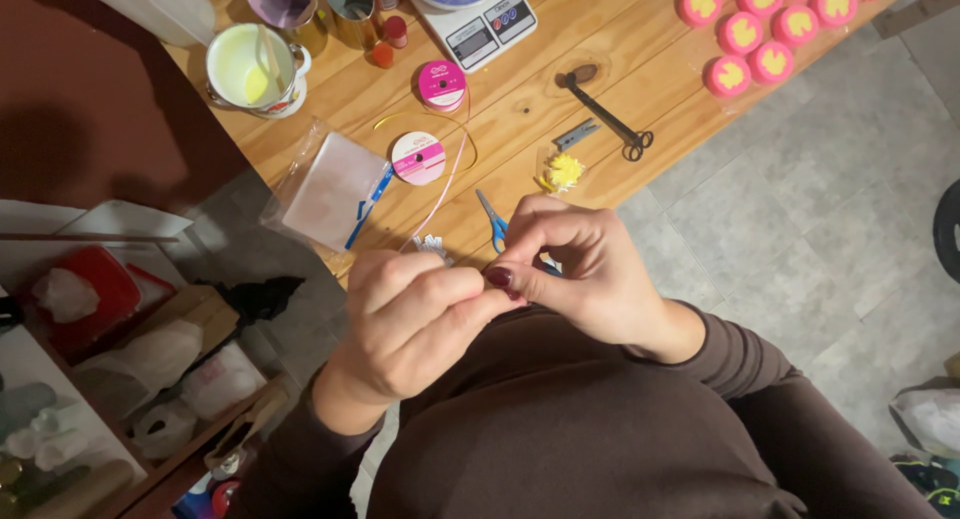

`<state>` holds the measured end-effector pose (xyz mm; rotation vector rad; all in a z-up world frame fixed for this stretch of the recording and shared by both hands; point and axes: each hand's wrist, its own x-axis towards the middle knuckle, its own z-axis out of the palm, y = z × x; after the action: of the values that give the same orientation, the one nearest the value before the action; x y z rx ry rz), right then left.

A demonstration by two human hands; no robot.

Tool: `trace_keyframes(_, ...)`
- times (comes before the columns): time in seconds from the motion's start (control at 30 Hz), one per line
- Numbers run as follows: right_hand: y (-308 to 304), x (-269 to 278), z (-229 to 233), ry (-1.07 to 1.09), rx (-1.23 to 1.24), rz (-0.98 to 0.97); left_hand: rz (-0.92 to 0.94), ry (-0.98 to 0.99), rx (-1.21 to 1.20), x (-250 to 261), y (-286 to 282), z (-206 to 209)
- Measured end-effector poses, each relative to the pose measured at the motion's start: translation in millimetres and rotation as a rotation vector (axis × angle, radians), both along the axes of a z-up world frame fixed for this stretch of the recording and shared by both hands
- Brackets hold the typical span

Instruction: Packaging flower-shaped wax products into small plastic bags and finishing them with ribbons and labels.

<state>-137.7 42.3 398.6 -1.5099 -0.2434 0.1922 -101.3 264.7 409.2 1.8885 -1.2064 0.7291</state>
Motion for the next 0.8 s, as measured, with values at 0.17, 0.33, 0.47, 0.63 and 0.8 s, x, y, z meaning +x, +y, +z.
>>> trace_keyframes(0.17, 2, 0, -1, 0.102, 0.069, 0.009, 0.013, -0.122, 0.005, -3, 4, -16)
trace_keyframes(0.33, -4, 2, -7, 0.13, 0.122, -0.02, 0.039, 0.196, -0.092, 15, 24, -26)
trace_keyframes(0.47, -19, 3, -28, 0.15, 0.163, -0.135, 0.422, 0.204, -0.039, 107, 83, -82)
trace_keyframes(0.63, -32, 0, -55, 0.147, 0.138, -0.18, 0.5, 0.436, -0.015, 238, 141, -179)
trace_keyframes(0.8, -36, 2, -64, 0.234, 0.128, -0.225, 0.777, 0.215, 0.426, 297, 151, -237)
